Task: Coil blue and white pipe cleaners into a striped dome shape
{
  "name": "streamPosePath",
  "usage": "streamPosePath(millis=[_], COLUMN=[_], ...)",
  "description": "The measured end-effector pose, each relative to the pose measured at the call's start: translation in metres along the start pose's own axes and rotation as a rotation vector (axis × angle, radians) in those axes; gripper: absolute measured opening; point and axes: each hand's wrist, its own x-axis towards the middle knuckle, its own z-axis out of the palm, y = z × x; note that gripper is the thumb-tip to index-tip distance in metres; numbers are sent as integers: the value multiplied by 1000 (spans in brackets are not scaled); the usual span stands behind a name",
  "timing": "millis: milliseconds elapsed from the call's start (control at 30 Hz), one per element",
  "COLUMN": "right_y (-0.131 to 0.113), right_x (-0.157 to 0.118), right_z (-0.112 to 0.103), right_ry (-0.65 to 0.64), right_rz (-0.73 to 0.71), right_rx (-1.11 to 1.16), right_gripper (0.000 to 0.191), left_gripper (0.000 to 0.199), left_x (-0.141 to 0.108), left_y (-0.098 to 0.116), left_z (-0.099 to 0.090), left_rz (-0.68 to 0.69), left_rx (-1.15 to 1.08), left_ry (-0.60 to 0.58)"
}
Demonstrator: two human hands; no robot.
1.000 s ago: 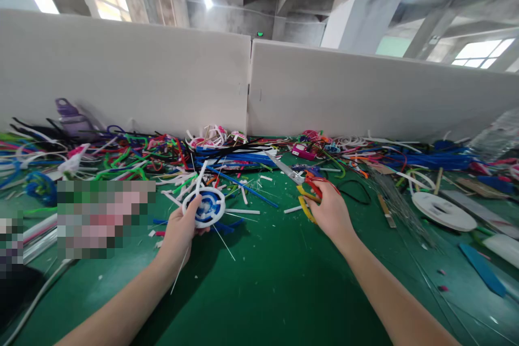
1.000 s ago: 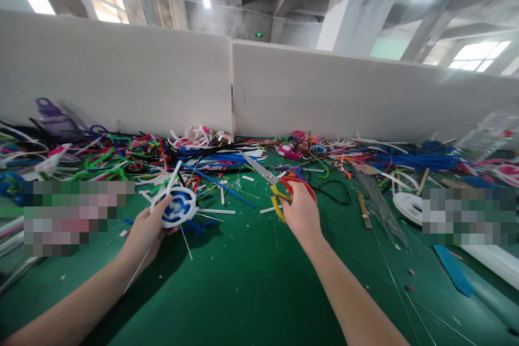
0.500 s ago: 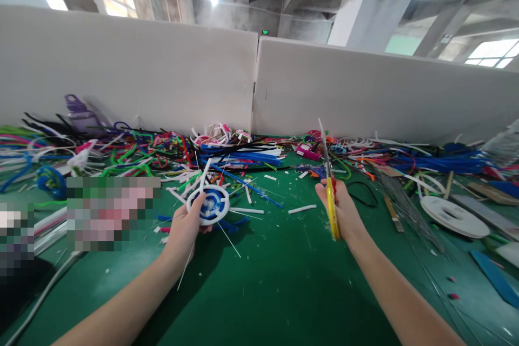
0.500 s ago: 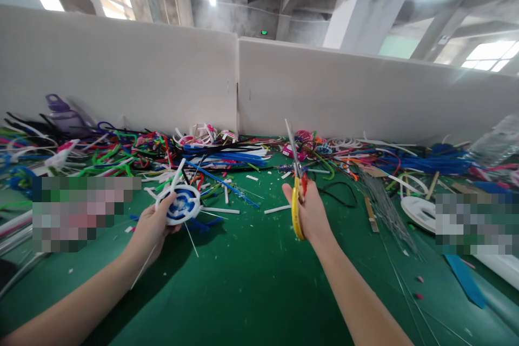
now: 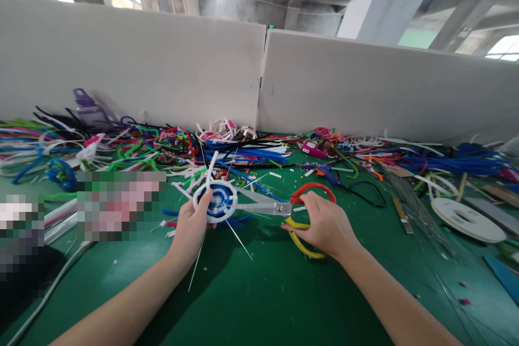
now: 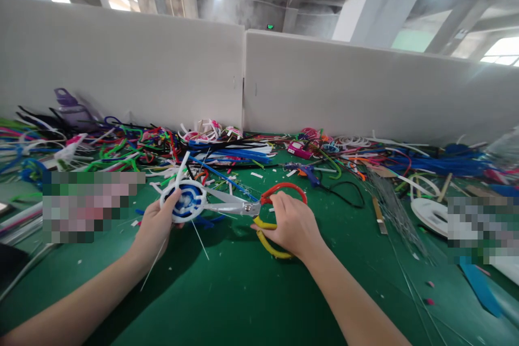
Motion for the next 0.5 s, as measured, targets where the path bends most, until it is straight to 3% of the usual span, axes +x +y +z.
streamPosePath(millis=[500], right_y=[-13], right_x=[2], right_z=[6], right_ry=[38], right_rz=[-50], right_rx=[31], right_gripper=[41], left_gripper=[38], left_x=[-13], left_y=[0], left_z=[4], left_rz=[-114], left_rx=[10], left_ry=[-136])
